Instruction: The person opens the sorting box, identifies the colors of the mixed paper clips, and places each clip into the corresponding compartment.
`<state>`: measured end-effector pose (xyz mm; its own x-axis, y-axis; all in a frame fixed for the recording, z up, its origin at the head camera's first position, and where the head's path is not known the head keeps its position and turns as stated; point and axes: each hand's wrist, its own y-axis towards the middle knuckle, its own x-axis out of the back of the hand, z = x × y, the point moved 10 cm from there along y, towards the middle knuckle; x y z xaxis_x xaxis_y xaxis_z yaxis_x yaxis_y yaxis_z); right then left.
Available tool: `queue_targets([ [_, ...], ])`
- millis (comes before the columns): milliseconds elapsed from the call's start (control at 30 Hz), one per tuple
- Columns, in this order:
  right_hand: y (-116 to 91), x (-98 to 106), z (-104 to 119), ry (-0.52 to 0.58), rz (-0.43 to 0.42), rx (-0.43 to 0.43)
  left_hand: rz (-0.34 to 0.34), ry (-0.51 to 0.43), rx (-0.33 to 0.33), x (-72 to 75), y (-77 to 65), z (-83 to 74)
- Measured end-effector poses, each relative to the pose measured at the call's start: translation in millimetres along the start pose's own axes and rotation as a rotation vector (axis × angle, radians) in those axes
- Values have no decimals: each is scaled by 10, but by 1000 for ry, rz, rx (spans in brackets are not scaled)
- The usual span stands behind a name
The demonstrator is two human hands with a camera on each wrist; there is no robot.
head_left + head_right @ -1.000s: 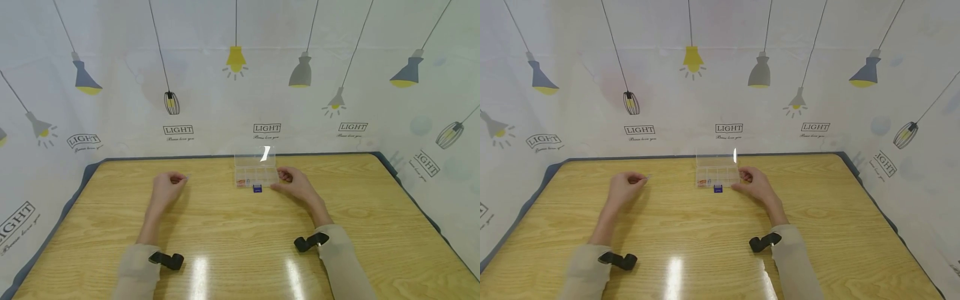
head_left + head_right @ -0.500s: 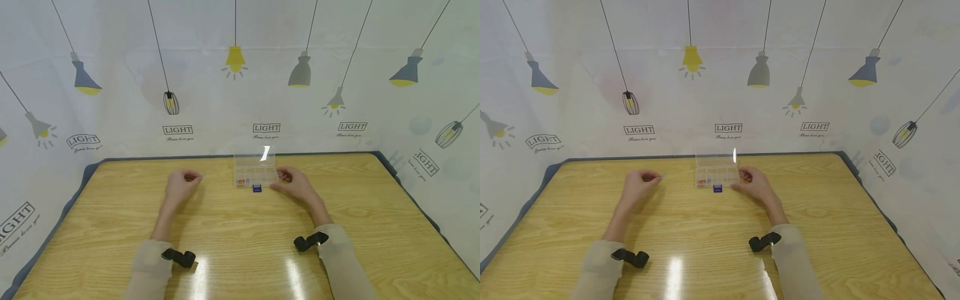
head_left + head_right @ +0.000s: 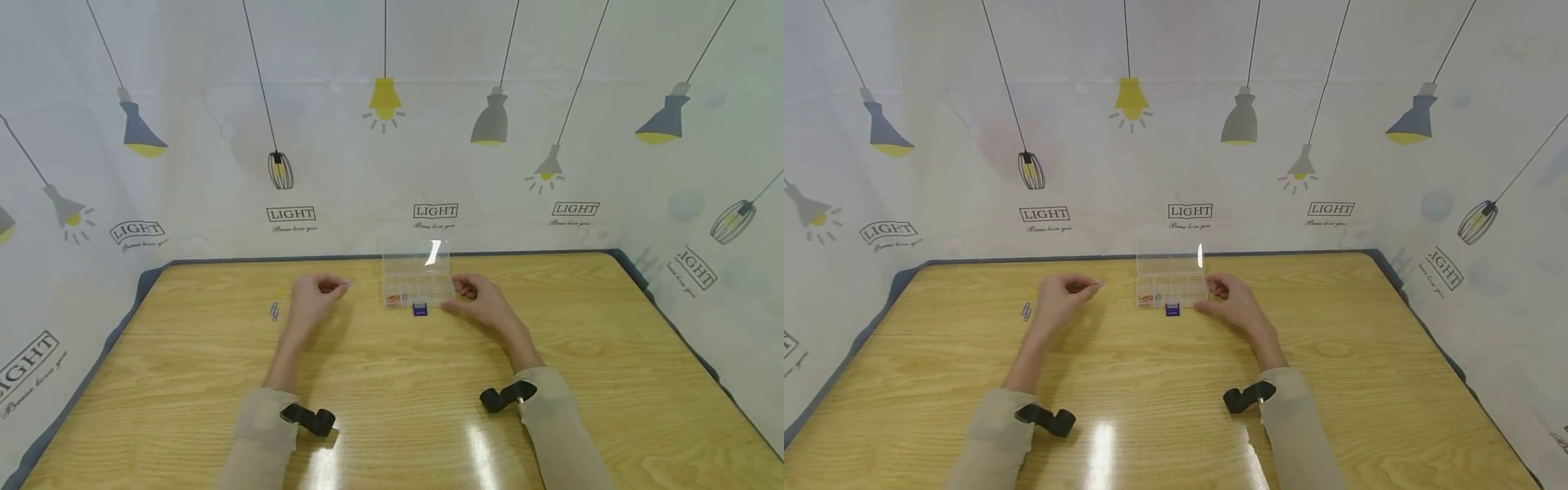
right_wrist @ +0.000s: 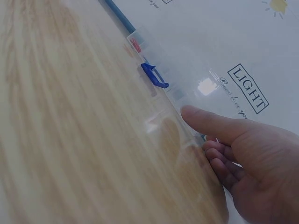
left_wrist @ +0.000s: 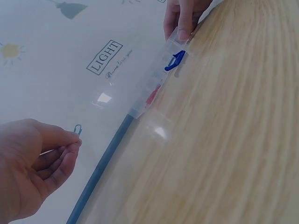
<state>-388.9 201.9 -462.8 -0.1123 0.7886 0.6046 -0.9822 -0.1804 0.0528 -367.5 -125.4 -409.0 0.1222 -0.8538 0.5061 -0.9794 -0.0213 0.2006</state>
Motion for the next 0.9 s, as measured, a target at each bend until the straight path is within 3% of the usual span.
queue_targets([
  [567,6,-9,7,4,5,1,28,-52,-71,-309,60,-237],
  [900,8,-11,1,6,6,-5,74,-81,-113,-627,61,-378],
])
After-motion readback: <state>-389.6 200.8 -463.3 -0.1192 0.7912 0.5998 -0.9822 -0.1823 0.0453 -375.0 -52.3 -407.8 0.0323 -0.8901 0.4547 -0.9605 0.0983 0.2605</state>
